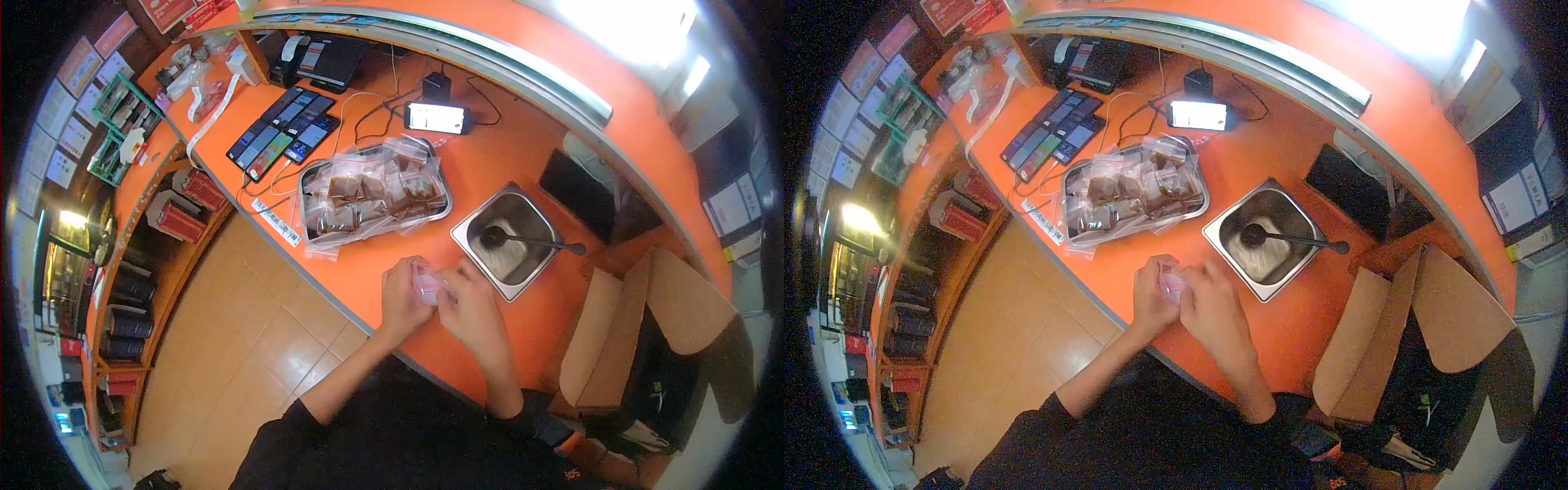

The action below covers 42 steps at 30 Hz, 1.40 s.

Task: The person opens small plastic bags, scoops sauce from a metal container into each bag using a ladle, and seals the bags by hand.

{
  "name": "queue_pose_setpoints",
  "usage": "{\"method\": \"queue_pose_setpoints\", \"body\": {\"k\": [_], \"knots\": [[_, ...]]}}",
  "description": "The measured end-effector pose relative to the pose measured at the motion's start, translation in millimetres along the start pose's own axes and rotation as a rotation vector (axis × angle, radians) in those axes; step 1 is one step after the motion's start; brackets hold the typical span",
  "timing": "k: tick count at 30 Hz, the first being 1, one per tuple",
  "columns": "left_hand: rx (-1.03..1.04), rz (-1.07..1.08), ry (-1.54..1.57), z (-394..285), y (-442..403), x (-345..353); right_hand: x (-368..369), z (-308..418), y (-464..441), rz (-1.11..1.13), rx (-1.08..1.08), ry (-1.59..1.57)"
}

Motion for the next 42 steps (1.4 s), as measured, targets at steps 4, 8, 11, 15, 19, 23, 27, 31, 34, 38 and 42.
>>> {"method": "queue_pose_setpoints", "body": {"k": [4,8,11,15,19,23,27,31,34,38,42], "knots": [[0.118,-0.027,0.008,-15.4,4.8,2.0,19.0,-14.7,1.2,0.079,-0.042,0.148],[0.05,0.039,0.091,-2.7,12.5,14.5,26.9,-9.9,1.7,0.147,-0.123,0.18],[-0.027,0.084,0.118,8.4,13.1,20.9,15.0,-14.7,-0.2,0.079,-0.043,-0.066],[-0.036,0.058,0.135,-1.9,13.4,16.2,15.8,-33.6,2.2,-0.011,0.011,-0.085],[0.034,0.012,0.086,-8.4,13.4,13.8,29.3,-35.3,1.4,0.093,-0.064,0.189],[-0.057,-0.047,0.25,-0.4,5.4,6.1,12.4,-19.2,9.8,0.006,-0.271,0.106],[-0.064,-0.089,0.214,1.8,3.2,7.2,17.7,-48.9,4.3,-0.011,-0.05,-0.17],[-0.052,0.057,0.386,4.2,-4.0,-3.4,4.3,-48.1,-0.1,-0.21,-0.078,-0.176],[-0.258,0.152,0.645,34.8,-1.3,-4.2,-0.8,-51.5,3.6,-0.302,0.051,-0.509],[-0.443,0.108,0.832,46.0,0.8,-6.2,9.2,-46.3,2.3,-0.198,-0.072,-0.314],[-0.425,0.138,0.791,36.3,4.1,-6.0,15.7,-23.6,4.2,-0.175,-0.17,-0.27]]}}
Point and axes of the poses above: each hand's wrist, its own y-axis away from the middle knuckle, its own x-axis out of the palm, z = x × y, the point moved 9 cm from there along -y, towards the middle knuckle, and after that the axes turned 13 degrees about -y, right-handed, at the moved point
